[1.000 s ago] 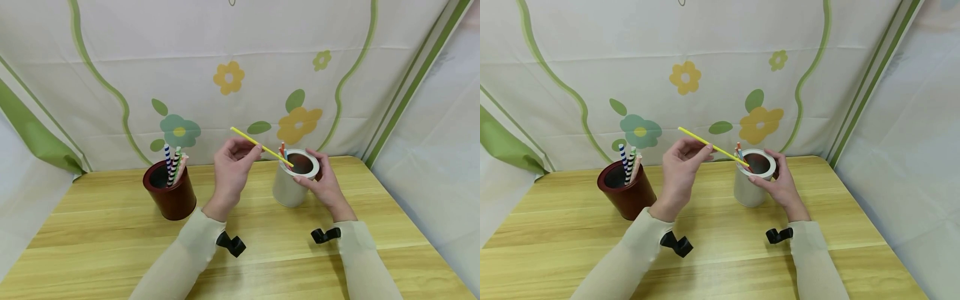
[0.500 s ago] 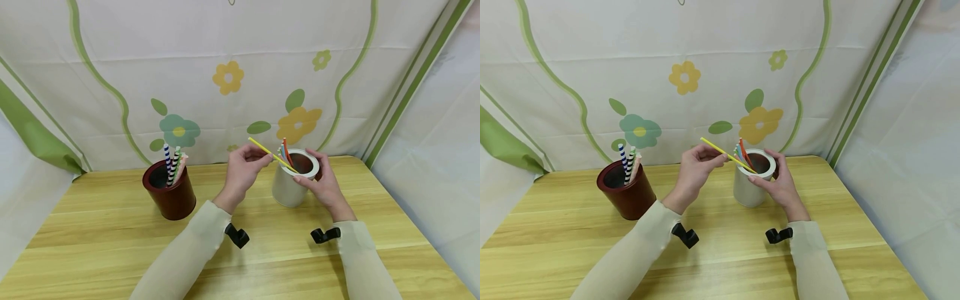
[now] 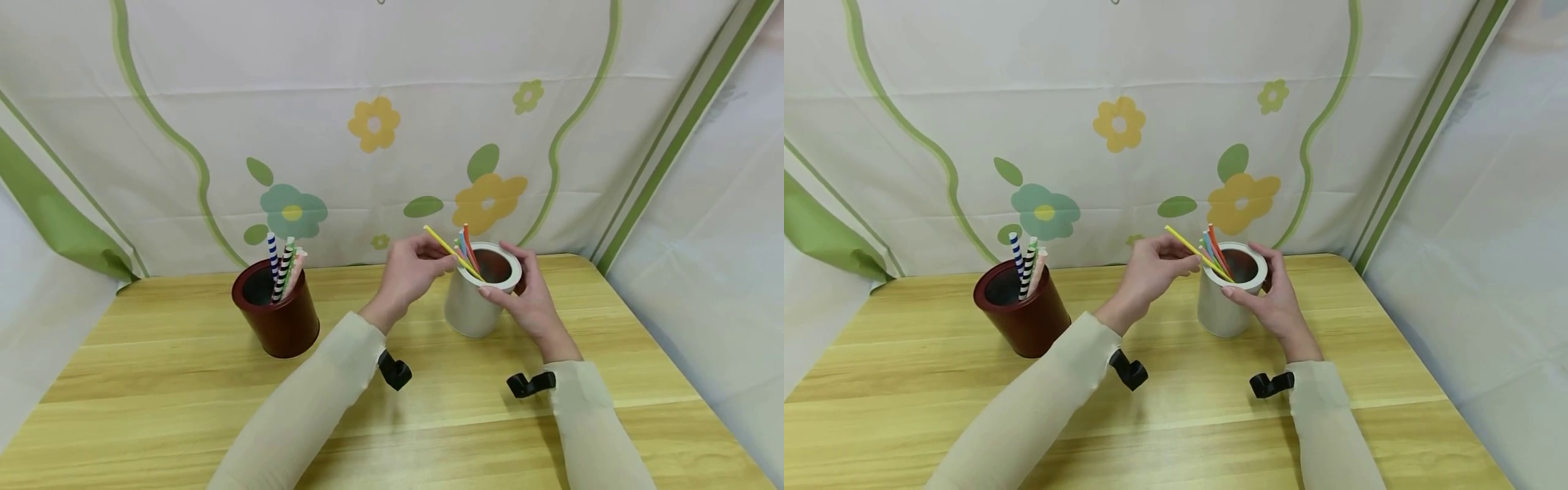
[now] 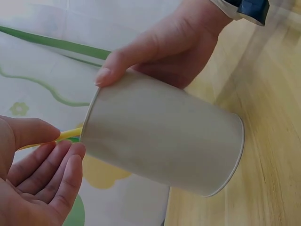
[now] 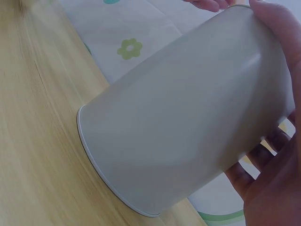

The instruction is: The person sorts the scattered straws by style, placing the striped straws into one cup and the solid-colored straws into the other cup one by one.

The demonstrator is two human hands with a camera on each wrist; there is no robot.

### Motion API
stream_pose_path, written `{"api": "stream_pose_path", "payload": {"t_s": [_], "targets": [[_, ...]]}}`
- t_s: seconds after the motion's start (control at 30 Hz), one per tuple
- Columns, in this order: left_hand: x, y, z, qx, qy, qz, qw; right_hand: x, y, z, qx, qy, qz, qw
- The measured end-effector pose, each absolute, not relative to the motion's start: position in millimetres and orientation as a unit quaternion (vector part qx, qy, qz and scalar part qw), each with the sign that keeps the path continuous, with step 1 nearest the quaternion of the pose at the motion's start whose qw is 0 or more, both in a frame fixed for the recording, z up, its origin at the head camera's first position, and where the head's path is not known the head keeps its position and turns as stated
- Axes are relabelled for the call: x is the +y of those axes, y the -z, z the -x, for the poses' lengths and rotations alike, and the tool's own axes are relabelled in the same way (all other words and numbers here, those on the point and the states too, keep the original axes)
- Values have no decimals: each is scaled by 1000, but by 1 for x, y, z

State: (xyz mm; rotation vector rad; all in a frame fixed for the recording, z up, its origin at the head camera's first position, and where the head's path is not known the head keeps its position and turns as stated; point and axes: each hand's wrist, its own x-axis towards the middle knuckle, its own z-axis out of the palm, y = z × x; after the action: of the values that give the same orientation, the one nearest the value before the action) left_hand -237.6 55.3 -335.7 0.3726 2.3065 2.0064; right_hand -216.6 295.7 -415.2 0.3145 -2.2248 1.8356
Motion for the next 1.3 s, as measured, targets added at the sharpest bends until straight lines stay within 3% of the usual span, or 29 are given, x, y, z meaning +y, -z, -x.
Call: {"api": "stream_pose_path", "payload": {"t_s": [1.1, 1.3], "targets": [[56, 347, 235, 777, -619, -111, 43, 298, 418, 221, -761, -626, -118, 121], [46, 346, 224, 802, -585, -110, 58, 306, 416, 215, -819, -556, -98, 103]]}}
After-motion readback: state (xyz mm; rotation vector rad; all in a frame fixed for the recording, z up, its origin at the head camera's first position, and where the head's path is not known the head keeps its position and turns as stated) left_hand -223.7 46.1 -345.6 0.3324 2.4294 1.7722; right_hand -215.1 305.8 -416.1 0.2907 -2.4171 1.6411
